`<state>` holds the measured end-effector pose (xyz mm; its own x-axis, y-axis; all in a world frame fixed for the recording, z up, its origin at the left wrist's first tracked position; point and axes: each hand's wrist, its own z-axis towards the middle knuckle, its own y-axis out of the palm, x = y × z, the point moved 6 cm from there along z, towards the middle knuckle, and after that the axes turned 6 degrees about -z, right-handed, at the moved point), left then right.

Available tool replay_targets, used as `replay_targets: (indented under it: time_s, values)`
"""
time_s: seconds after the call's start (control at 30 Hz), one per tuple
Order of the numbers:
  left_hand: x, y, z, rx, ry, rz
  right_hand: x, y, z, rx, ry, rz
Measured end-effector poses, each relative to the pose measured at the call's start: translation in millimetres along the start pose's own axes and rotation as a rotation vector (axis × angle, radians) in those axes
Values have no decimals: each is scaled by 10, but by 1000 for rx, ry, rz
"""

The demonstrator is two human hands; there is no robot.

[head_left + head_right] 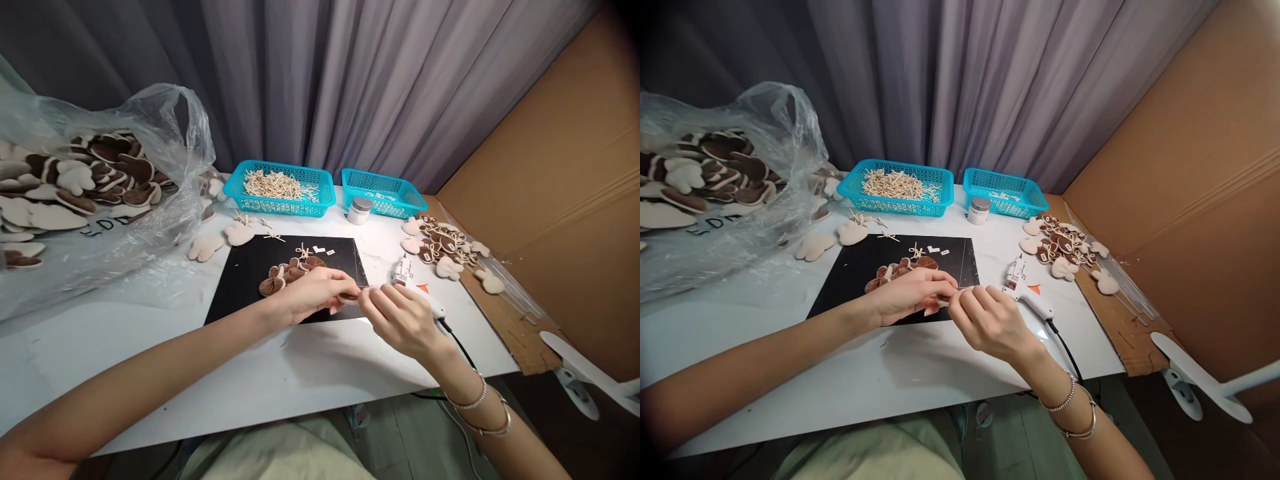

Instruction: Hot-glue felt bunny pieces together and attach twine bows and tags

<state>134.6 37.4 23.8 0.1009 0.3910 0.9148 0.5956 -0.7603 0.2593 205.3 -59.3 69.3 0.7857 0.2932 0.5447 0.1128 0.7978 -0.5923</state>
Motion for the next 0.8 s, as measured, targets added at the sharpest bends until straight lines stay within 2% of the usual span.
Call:
replay_targets:
  time_s: [0.1,0.17,0.37,0.47,0.6,0.8]
  values:
    - [3,-27,-9,28,22,101,39,67,-5,-4,16,37]
    - [5,-39,-10,27,29,196,79,176,-29,-61,66,98]
    - [10,-65,-16,45,36,430,172,471,-125,-248,242,468]
    - [37,-58,-33,29,50,451,190,496,-138,-277,294,539]
    - [62,-50,-44,17,55,424,182,476,-125,-277,306,506]
    - [37,-67,5,55,70,372,200,517,-98,-314,339,542]
